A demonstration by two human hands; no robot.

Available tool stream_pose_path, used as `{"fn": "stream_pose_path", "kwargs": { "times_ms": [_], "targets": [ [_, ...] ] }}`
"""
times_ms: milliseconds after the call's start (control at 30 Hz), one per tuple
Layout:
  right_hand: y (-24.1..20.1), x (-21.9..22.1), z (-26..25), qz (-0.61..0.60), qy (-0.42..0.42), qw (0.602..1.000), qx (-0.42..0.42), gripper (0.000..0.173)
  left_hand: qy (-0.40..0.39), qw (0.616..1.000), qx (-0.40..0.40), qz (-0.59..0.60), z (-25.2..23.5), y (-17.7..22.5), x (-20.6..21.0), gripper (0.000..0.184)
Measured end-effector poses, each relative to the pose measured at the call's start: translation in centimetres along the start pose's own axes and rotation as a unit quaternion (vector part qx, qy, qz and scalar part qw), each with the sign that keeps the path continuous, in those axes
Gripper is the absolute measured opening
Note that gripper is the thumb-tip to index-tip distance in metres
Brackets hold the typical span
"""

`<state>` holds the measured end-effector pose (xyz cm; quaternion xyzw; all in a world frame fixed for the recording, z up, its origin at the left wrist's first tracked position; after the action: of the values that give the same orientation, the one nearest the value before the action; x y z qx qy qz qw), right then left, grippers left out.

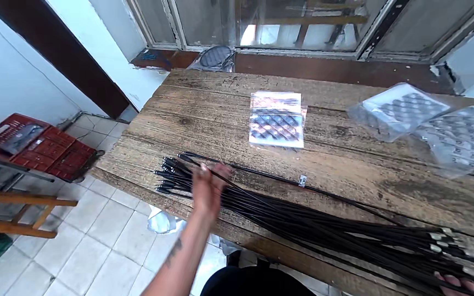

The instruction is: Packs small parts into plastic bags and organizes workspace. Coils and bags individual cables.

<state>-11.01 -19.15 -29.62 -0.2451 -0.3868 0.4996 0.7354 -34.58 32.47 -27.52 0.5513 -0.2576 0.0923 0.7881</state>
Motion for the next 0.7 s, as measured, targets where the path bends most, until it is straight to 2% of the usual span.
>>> {"fn": "stream_pose_path", "kwargs": {
  "times_ms": [67,100,133,167,200,233,267,333,367,400,433,467,533,600,667,700],
  "targets": [
    [-0.5,1.2,0.0,0.030,0.014,0.999,-0.011,0.013,-0.002,0.999,-0.025,-0.045,2.3,-0.9,1.4,0.025],
    [-1.1,2.5,0.3,0.073,0.013,0.997,-0.021,0.015,-0.050,0.994,-0.029,-0.089,2.4,-0.3,1.9,0.027],
    [-1.8,5.1,1.2,0.136,-0.002,0.990,-0.040,0.021,-0.125,0.980,-0.039,-0.149,2.3,0.7,2.5,0.032],
    [-2.3,8.8,2.7,0.206,-0.030,0.975,-0.071,0.030,-0.223,0.947,-0.061,-0.224,2.5,1.5,3.2,0.036],
    [-2.4,13.2,4.7,0.280,-0.060,0.951,-0.116,0.044,-0.321,0.895,-0.085,-0.299,3.3,1.7,4.0,0.037],
    [-1.9,17.7,6.6,0.359,-0.090,0.914,-0.167,0.052,-0.406,0.834,-0.108,-0.357,4.4,1.5,4.6,0.037],
    [-1.0,22.1,8.4,0.443,-0.128,0.855,-0.238,0.055,-0.474,0.777,-0.128,-0.394,5.8,0.8,5.0,0.036],
    [1.6,29.2,12.3,0.556,-0.178,0.679,-0.445,0.047,-0.573,0.685,-0.148,-0.424,7.9,-0.9,5.3,0.035],
    [3.3,31.2,13.9,0.575,-0.207,0.596,-0.521,0.041,-0.605,0.652,-0.153,-0.430,8.6,-1.3,5.5,0.035],
    [5.0,32.2,14.8,0.576,-0.247,0.547,-0.556,0.038,-0.630,0.628,-0.157,-0.429,9.2,-1.5,5.6,0.035],
    [6.3,32.4,15.1,0.573,-0.278,0.516,-0.573,0.036,-0.644,0.618,-0.153,-0.424,9.5,-1.5,5.9,0.035],
    [7.3,32.1,14.9,0.578,-0.297,0.499,-0.574,0.033,-0.642,0.624,-0.140,-0.423,9.4,-1.4,6.1,0.035],
    [8.8,30.7,13.5,0.589,-0.330,0.512,-0.531,0.033,-0.574,0.686,-0.071,-0.443,7.7,-0.8,6.0,0.028],
    [9.6,28.7,11.9,0.614,-0.331,0.525,-0.487,0.052,-0.452,0.770,0.008,-0.450,6.0,-0.4,3.7,0.025],
    [9.6,26.9,11.5,0.636,-0.300,0.511,-0.494,0.079,-0.352,0.850,0.030,-0.391,6.8,-1.3,0.0,0.037],
    [9.6,26.3,11.6,0.648,-0.282,0.504,-0.496,0.092,-0.319,0.876,0.047,-0.359,7.7,-2.1,-1.4,0.038]
  ]
}}
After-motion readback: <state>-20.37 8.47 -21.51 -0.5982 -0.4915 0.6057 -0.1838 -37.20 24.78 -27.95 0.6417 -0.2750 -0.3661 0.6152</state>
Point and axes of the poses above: each hand's wrist, its own z-axis away from the middle knuckle, its own x-axis out of the palm, y = z × x, the point moved 10 cm from there along -z, towards the middle knuckle, and after that the axes turned 11 degrees about x, right-handed, at the moved point
